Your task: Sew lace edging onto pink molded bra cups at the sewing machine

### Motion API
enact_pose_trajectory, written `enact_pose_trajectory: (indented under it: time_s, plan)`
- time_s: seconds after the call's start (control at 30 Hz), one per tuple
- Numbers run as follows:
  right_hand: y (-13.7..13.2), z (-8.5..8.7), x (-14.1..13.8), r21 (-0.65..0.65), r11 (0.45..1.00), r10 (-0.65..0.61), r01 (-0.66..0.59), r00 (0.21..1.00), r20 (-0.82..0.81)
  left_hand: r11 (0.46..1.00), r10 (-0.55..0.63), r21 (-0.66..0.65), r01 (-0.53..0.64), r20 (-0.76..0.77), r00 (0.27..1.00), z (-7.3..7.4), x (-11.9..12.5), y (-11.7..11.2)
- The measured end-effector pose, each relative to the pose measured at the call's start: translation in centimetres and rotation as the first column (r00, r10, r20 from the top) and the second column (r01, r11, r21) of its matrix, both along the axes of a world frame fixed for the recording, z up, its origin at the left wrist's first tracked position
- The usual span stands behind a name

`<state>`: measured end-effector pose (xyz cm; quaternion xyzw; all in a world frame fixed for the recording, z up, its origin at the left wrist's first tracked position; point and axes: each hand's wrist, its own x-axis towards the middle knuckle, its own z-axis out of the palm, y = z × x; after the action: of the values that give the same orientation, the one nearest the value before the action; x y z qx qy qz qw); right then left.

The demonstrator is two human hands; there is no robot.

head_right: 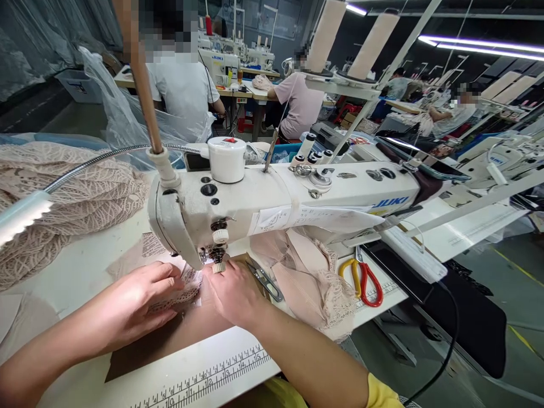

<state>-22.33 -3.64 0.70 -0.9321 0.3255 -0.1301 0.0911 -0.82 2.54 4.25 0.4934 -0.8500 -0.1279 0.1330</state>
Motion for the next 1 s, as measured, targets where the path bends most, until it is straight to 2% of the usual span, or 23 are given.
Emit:
enact_pose_trajectory:
  time_s: [0.1,0.27,0.43,0.57,0.7,0.87,1.0]
  plan:
    - [0.0,0.1,0.0,0.007,1.0,0.01,-0.011,0.999,0.035,0.993,0.008,0.116,-0.02,0.102,0.995,-0.3,-0.2,0.1]
    - [0.1,-0.5,-0.1,-0.001,1.0,0.024,-0.024,0.997,0.075,0.995,0.008,0.093,-0.027,0.205,0.979,-1.4,-0.8,-0.5]
    - [0.2,-0.6,0.0,-0.045,0.997,0.064,-0.059,0.99,0.129,0.988,0.02,0.152,-0.036,0.108,0.994,-1.5,-0.7,-0.5]
    - [0.2,-0.6,0.3,-0.097,0.983,0.171,-0.158,0.975,0.142,0.98,0.008,0.199,-0.011,0.015,1.0,-1.2,-0.7,-0.4]
    - [0.2,-0.9,0.1,-0.124,0.963,0.253,-0.237,0.959,0.131,0.967,0.08,0.247,-0.063,-0.058,0.995,-1.2,-1.1,-0.5]
    - [0.2,-0.8,-0.5,-0.081,0.958,0.282,-0.275,0.953,0.107,0.954,0.209,0.214,-0.21,0.027,0.977,-1.9,-1.9,-0.5]
    - [0.2,-0.7,-0.6,-0.099,0.958,0.279,-0.269,0.954,0.111,0.939,0.248,0.243,-0.244,0.018,0.969,-2.3,-2.1,-0.4]
